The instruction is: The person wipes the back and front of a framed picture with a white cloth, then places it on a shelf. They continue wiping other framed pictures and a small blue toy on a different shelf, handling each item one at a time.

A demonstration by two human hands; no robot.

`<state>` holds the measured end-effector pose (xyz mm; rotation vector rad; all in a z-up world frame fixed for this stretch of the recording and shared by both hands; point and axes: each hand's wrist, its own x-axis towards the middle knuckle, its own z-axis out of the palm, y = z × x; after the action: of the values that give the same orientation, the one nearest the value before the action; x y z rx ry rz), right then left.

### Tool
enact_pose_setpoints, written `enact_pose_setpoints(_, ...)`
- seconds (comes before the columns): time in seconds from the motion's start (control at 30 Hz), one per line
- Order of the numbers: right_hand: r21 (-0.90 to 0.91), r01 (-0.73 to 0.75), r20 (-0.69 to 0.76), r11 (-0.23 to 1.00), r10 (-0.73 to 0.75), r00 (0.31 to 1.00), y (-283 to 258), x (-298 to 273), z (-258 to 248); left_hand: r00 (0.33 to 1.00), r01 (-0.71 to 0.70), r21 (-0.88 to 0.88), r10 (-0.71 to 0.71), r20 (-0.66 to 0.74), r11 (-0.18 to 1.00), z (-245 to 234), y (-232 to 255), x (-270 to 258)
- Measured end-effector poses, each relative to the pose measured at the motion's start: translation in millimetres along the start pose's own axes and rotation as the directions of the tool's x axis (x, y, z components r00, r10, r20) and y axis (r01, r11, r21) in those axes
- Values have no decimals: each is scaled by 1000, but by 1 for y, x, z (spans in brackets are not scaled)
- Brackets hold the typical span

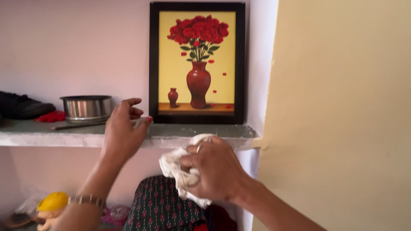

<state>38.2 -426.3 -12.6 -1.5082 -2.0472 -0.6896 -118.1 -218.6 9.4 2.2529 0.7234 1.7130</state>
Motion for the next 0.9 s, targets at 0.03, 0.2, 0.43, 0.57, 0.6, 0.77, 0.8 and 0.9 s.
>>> enact_pose_setpoints(0.03,9,23,-38,1000,-23,999,-4,-10,10,990,-111,-85,102,-100,990,-5,4,-23)
enact_pose_setpoints(0.2,242,-392,178,888,356,917,-5,-39,58,982,142,-108,-153,-110,984,1,-8,-115)
enact_pose_setpoints(0.43,225,-796,536,562,611,582,6,-58,97,744,541,319,-619,249,778,34,-100,-171)
enact_pose_setpoints(0.57,156,-778,650,608,530,545,7,-65,118,520,745,230,-761,387,626,56,-134,-195)
enact_pose_setpoints(0.6,148,-767,655,625,520,549,8,-67,123,488,785,168,-761,427,597,62,-138,-199)
enact_pose_setpoints(0.77,120,-667,641,736,456,618,21,-83,144,335,902,89,-816,471,422,89,-139,-198)
enact_pose_setpoints(0.8,109,-668,647,736,458,610,24,-87,148,299,918,83,-815,497,388,94,-138,-199)
enact_pose_setpoints(0.9,84,-679,670,729,464,580,34,-92,158,239,923,131,-807,541,361,100,-145,-201)
